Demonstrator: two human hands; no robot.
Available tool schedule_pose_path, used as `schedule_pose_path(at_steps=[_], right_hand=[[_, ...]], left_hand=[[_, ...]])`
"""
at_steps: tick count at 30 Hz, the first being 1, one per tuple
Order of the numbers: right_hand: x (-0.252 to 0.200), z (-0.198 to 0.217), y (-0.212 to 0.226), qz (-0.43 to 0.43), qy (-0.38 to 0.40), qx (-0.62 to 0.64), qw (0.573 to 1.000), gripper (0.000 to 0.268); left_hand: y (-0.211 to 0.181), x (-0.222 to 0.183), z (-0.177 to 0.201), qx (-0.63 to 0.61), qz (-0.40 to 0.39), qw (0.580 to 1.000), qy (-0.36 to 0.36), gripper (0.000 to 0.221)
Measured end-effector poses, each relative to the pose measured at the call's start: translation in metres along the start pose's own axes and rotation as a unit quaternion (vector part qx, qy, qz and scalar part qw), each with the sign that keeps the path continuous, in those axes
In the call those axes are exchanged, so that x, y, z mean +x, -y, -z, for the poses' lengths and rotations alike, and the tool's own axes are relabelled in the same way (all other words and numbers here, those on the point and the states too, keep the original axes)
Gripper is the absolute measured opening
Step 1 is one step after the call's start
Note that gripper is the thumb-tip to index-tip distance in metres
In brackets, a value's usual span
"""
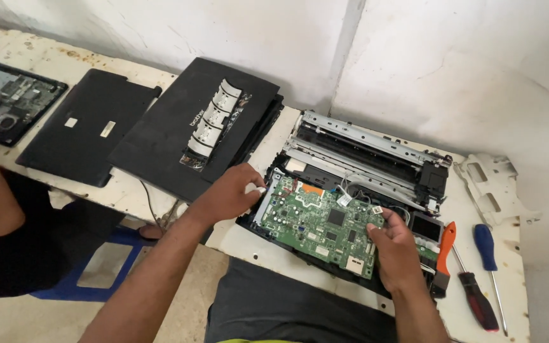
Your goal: Installing and connecting a circuit board within a printer chassis, involving ribbon cable management.
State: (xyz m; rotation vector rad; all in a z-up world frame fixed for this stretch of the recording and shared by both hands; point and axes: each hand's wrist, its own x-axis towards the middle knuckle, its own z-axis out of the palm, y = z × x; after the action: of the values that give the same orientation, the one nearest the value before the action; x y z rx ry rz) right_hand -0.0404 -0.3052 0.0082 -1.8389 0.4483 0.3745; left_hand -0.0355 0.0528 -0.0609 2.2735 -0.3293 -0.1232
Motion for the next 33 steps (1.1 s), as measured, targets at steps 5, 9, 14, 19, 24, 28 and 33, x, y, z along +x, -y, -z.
schedule_pose_path(at_steps=[5,9,14,19,24,28,33], right_hand=[[0.003,-0.002,0.000,-0.014,0.004,0.015,1.000,0.064],[-0.005,-0.004,0.009,-0.021,-0.007,0.019,1.000,0.065],[-0.006,-0.004,0.009,-0.015,-0.009,0.039,0.999,0.064],[0.013,-0.003,-0.012,-0.010,-0.007,0.094,0.996,0.067],[0.010,-0.004,-0.010,-0.013,0.002,0.090,0.996,0.064],[-0.014,-0.011,0.012,-0.040,-0.008,0.050,0.998,0.064],[0.010,-0.016,-0.025,0.024,-0.027,0.075,0.997,0.058]], left_hand=[[-0.023,0.006,-0.009,0.006,0.037,0.998,-0.052,0.016],[-0.023,0.013,-0.015,0.038,0.023,0.998,-0.036,0.028],[-0.034,0.020,-0.012,0.118,0.032,0.992,-0.028,0.027],[-0.033,0.026,-0.016,0.166,0.000,0.984,-0.068,0.023],[-0.038,0.024,-0.007,-0.041,0.087,0.994,-0.054,0.022],[-0.050,0.019,-0.004,-0.057,0.120,0.990,-0.050,0.023],[-0.057,0.023,-0.004,-0.058,0.117,0.989,-0.070,0.017]])
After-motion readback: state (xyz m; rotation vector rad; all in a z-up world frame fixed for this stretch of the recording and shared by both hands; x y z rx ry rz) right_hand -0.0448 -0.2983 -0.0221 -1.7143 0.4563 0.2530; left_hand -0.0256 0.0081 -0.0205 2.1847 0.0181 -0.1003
